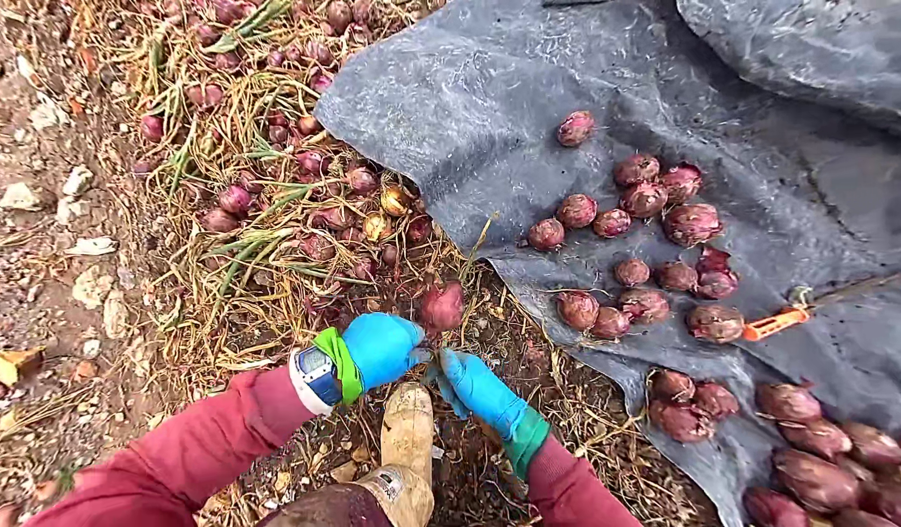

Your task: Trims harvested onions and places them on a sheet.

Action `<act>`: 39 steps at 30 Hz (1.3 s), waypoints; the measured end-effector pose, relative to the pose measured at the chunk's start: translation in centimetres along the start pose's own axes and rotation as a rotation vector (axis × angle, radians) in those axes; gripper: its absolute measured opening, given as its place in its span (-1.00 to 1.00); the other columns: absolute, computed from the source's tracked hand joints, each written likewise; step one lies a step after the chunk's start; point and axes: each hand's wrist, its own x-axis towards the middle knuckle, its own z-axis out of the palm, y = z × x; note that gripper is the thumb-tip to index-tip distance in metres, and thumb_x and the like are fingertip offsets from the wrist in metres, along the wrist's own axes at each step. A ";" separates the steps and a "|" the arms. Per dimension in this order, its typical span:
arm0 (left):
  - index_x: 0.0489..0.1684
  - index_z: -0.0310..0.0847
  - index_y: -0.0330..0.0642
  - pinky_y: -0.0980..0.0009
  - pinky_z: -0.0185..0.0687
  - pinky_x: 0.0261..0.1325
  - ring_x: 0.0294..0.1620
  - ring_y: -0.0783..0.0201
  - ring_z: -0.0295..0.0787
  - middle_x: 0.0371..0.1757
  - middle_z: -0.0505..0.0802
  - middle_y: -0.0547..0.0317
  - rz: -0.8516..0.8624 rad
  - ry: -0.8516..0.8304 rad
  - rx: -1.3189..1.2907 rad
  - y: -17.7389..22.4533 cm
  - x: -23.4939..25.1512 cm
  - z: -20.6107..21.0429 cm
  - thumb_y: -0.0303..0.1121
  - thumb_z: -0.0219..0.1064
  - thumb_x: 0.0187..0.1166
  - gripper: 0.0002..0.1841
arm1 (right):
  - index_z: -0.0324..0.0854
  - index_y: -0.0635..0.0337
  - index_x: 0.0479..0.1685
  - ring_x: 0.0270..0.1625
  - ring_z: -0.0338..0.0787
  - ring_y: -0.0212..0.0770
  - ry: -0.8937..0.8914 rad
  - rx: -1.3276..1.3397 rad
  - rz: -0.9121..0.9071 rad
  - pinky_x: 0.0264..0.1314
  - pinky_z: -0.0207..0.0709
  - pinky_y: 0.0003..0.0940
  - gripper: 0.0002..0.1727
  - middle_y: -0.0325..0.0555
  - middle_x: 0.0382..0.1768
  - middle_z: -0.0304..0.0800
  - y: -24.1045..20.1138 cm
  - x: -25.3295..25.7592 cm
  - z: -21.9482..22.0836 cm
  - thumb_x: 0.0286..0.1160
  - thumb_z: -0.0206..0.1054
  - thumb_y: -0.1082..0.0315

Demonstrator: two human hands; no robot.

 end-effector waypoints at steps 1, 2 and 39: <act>0.04 0.79 0.05 -0.19 0.72 0.12 0.06 0.02 0.85 -0.01 0.89 0.12 0.079 -0.055 0.020 0.9 0.8 -0.3 0.06 0.19 0.77 -0.64 | 0.70 0.12 -0.25 -0.68 0.64 -0.21 0.023 -0.016 -0.020 -0.59 0.60 -0.27 0.01 -0.12 -0.63 0.69 -0.8 0.2 -0.5 0.51 -0.37 -0.62; 0.07 0.78 0.04 -0.21 0.70 0.14 0.09 0.00 0.85 0.02 0.89 0.10 0.085 -0.035 -0.006 0.9 1.8 -0.6 0.04 0.16 0.80 -0.64 | 0.70 0.12 -0.25 -0.71 0.63 -0.21 0.086 0.000 -0.056 -0.62 0.59 -0.27 0.03 -0.11 -0.65 0.69 -1.5 0.2 -1.2 0.51 -0.41 -0.62; 0.17 0.81 0.16 -0.13 0.76 0.30 0.12 0.19 0.89 0.02 0.95 0.24 -0.487 0.407 -0.622 -9.9 -3.6 12.9 0.10 0.73 0.20 -0.45 | 0.68 0.25 0.13 -0.74 0.61 -0.06 0.129 0.448 0.133 -0.68 0.63 -0.10 0.13 0.03 -0.67 0.62 6.8 -2.6 6.1 0.63 -0.71 -0.45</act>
